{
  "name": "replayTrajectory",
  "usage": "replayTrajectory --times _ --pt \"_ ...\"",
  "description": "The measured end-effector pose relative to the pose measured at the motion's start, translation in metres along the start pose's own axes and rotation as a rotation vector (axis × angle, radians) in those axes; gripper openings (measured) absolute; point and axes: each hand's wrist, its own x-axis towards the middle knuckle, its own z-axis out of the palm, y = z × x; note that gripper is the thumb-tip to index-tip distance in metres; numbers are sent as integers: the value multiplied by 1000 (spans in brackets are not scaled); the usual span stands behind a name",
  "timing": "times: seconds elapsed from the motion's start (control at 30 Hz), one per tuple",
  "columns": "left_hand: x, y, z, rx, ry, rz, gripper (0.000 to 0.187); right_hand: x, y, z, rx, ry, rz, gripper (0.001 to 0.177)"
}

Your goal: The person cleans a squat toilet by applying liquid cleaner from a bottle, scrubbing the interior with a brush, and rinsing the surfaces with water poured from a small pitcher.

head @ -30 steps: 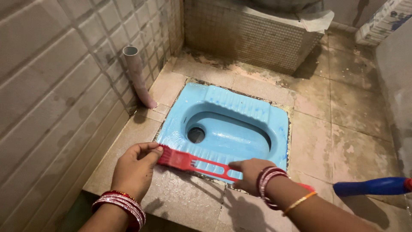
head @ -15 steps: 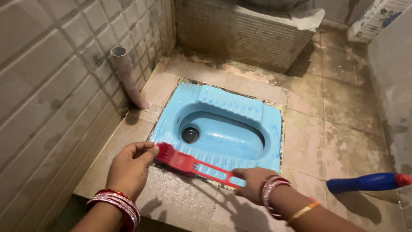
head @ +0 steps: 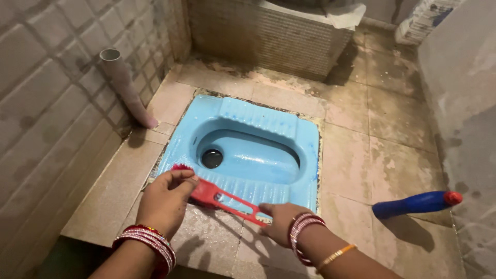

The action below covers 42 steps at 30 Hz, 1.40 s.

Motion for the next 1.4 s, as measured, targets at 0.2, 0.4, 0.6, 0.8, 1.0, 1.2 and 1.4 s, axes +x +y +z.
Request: replayTrajectory --times 0.2,0.4,0.6,0.8,1.0,1.2,1.4 --pt "-7 7 8 80 -26 3 31 -35 101 4 -57 29 84 73" --pt "-15 9 30 62 -82 -29 31 -39 137 14 50 85 98 75" --pt "-26 2 60 78 -155 61 30 -23 57 39 150 7 65 73" --pt "-33 14 79 135 -177 -35 31 -35 93 30 85 -15 103 71" --pt "-35 18 101 245 -173 0 34 -49 201 23 111 44 212 76" --pt "-36 9 131 199 -226 10 34 -28 159 40 212 38 41 76" --pt "-45 5 161 234 -258 -43 34 -39 105 40 199 -27 54 71"
